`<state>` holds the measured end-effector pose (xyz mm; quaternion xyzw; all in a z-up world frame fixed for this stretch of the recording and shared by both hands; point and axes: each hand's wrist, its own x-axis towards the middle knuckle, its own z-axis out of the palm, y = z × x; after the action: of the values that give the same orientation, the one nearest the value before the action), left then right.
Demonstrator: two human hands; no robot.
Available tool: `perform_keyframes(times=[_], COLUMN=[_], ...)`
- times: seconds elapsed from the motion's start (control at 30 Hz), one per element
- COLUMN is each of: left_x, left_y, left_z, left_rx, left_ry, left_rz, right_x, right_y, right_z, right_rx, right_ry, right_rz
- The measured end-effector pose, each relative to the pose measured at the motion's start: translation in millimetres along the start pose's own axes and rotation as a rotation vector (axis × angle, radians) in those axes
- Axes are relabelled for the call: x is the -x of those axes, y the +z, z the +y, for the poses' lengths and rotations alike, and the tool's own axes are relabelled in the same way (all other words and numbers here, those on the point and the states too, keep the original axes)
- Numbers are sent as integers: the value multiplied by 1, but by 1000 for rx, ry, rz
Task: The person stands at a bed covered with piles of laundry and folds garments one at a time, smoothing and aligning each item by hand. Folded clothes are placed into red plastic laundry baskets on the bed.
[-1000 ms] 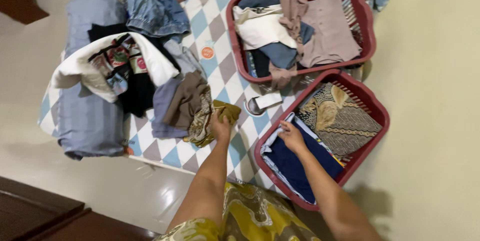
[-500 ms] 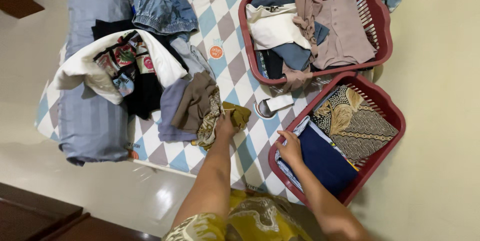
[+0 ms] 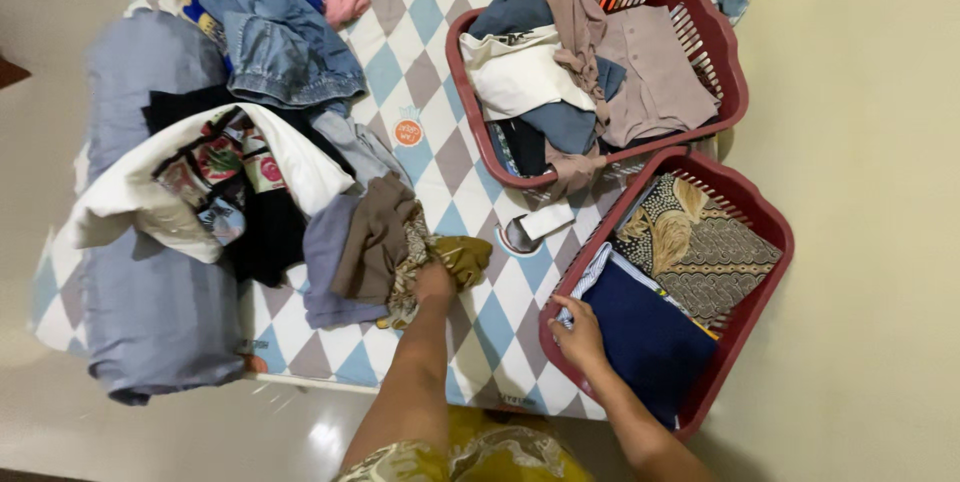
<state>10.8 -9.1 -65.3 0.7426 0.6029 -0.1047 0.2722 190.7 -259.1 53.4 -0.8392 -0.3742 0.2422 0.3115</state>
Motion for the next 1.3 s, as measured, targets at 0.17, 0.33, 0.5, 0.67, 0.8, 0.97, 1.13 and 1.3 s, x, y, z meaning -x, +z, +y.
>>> perform_keyframes(times=[0.17, 0.33, 0.5, 0.67, 0.8, 0.97, 1.13, 1.3], left_x=[16, 53, 99, 162, 202, 235, 236, 222], left_y=[-20, -60, -151, -254, -293, -303, -307, -268], left_z=[0, 1, 13, 38, 60, 63, 55, 52], left_rx=[480, 1064, 1695, 2021, 2036, 2055, 2077, 2124], left_ry=[322, 473, 523, 552, 622, 648, 710, 568], left_rz=[-18, -352, -839, -886, -984, -1041, -1058, -1097], right_x=[-1, -16, -34, -29, -36, -17, 4, 14], right_y=[0, -11, -51, -94, -78, -41, -59, -114], right_z=[-18, -53, -83, -78, -72, -75, -114, -160], right_rx=[-146, -209, -637, -1396, -999, -1089, -1318, -1355], right_ry=[187, 67, 36, 36, 219, 111, 256, 151], right_rz=[-29, -178, -371, -686, -357, -898, -755, -569])
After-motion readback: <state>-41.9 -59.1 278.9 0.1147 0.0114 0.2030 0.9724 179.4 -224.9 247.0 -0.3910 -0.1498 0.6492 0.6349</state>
